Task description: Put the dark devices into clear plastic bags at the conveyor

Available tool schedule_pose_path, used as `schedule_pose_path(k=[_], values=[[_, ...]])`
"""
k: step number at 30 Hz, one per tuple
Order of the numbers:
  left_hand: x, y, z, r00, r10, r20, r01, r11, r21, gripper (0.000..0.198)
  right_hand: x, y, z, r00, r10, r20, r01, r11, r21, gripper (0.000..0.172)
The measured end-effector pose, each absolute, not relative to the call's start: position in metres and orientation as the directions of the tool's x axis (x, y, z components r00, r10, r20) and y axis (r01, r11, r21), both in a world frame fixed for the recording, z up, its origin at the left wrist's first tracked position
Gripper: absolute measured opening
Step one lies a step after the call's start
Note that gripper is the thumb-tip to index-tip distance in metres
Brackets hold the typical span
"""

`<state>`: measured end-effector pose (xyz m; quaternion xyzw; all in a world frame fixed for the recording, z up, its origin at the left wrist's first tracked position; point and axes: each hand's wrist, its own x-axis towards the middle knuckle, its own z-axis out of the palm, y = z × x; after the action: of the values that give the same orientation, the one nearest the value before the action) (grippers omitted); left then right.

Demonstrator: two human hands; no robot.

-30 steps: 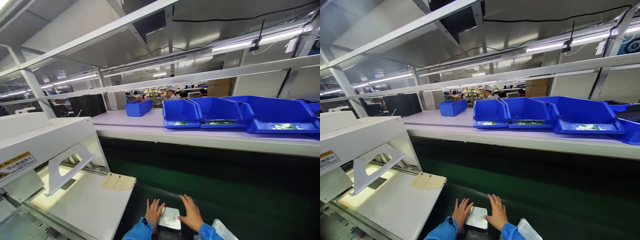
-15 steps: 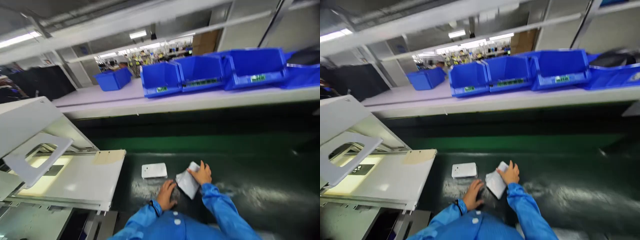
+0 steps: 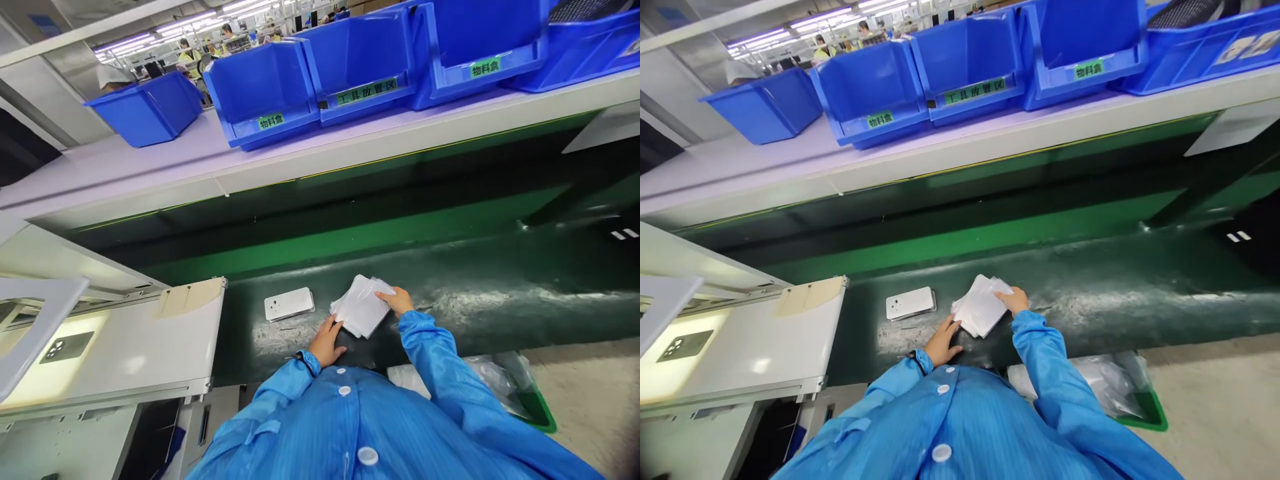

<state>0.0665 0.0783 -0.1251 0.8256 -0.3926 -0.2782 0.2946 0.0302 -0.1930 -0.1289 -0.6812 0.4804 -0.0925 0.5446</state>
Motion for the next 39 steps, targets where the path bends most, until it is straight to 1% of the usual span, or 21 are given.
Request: schedule_pose_path(k=[3,5,9,12,15,17,21,24,26,29,31,33,35,36,37,38,39], values=[[0.067,0.078,-0.126,0.539,-0.809,-0.236,-0.468,-0.52,0.714,0.075,0.023,-0.202,-0.125,0.497,-0.734,-0.463,-0.538,0.158,-0.828,0.015],[0.067,0.078,-0.126,0.539,-0.805,-0.247,-0.469,-0.531,0.705,0.074,0.019,-0.207,-0.121,0.494,-0.706,-0.507,-0.517,0.23,-0.824,0.011],[0.067,0.076,-0.126,0.567,-0.786,-0.248,-0.47,-0.555,0.686,0.08,0.016,-0.212,-0.118,0.491,-0.666,-0.561,-0.499,0.312,-0.808,0.017],[0.067,0.073,-0.125,0.558,-0.785,-0.269,-0.506,-0.579,0.639,0.085,0.023,-0.207,-0.124,0.488,-0.647,-0.586,-0.5,0.343,-0.795,0.017],[0.067,0.068,-0.122,0.531,-0.797,-0.286,-0.573,-0.587,0.572,0.085,0.031,-0.198,-0.131,0.51,-0.611,-0.605,-0.505,0.356,-0.786,0.018],[0.066,0.066,-0.122,0.515,-0.808,-0.285,-0.604,-0.578,0.549,0.083,0.033,-0.194,-0.132,0.522,-0.594,-0.612,-0.505,0.363,-0.783,0.021],[0.065,0.065,-0.124,0.498,-0.832,-0.246,-0.619,-0.539,0.571,0.079,0.027,-0.197,-0.126,0.516,-0.58,-0.631,-0.485,0.409,-0.773,0.019],[0.066,0.066,-0.124,0.53,-0.822,-0.208,-0.601,-0.537,0.592,0.08,0.02,-0.202,-0.122,0.514,-0.562,-0.648,-0.464,0.453,-0.761,0.018],[0.067,0.066,-0.123,0.544,-0.812,-0.211,-0.592,-0.549,0.59,0.081,0.018,-0.203,-0.122,0.514,-0.554,-0.656,-0.453,0.474,-0.755,0.017],[0.069,0.067,-0.119,0.537,-0.813,-0.227,-0.594,-0.555,0.582,0.078,0.016,-0.205,-0.121,0.529,-0.549,-0.647,-0.42,0.494,-0.762,0.019],[0.07,0.068,-0.117,0.564,-0.806,-0.181,-0.584,-0.544,0.603,0.078,0.013,-0.205,-0.115,0.568,-0.53,-0.63,-0.385,0.505,-0.772,0.021],[0.072,0.068,-0.114,0.634,-0.77,-0.072,-0.54,-0.507,0.672,0.077,0.009,-0.203,-0.104,0.628,-0.485,-0.609,-0.357,0.515,-0.779,0.024],[0.075,0.066,-0.109,0.7,-0.714,0.014,-0.44,-0.416,0.796,0.078,0.007,-0.196,-0.088,0.695,-0.429,-0.577,-0.334,0.518,-0.788,0.031],[0.077,0.065,-0.106,0.713,-0.701,0.009,-0.346,-0.341,0.874,0.081,0.007,-0.189,-0.08,0.738,-0.395,-0.547,-0.318,0.512,-0.798,0.037],[0.079,0.063,-0.102,0.703,-0.711,-0.03,-0.217,-0.254,0.943,0.086,0.008,-0.18,-0.071,0.786,-0.357,-0.505,-0.295,0.502,-0.813,0.044],[0.08,0.062,-0.098,0.661,-0.745,-0.094,-0.054,-0.172,0.984,0.09,0.009,-0.168,-0.063,0.834,-0.318,-0.451,-0.265,0.486,-0.833,0.052],[0.082,0.061,-0.092,0.585,-0.792,-0.175,0.129,-0.122,0.984,0.092,0.012,-0.155,-0.055,0.877,-0.275,-0.394,-0.238,0.462,-0.854,0.059]])
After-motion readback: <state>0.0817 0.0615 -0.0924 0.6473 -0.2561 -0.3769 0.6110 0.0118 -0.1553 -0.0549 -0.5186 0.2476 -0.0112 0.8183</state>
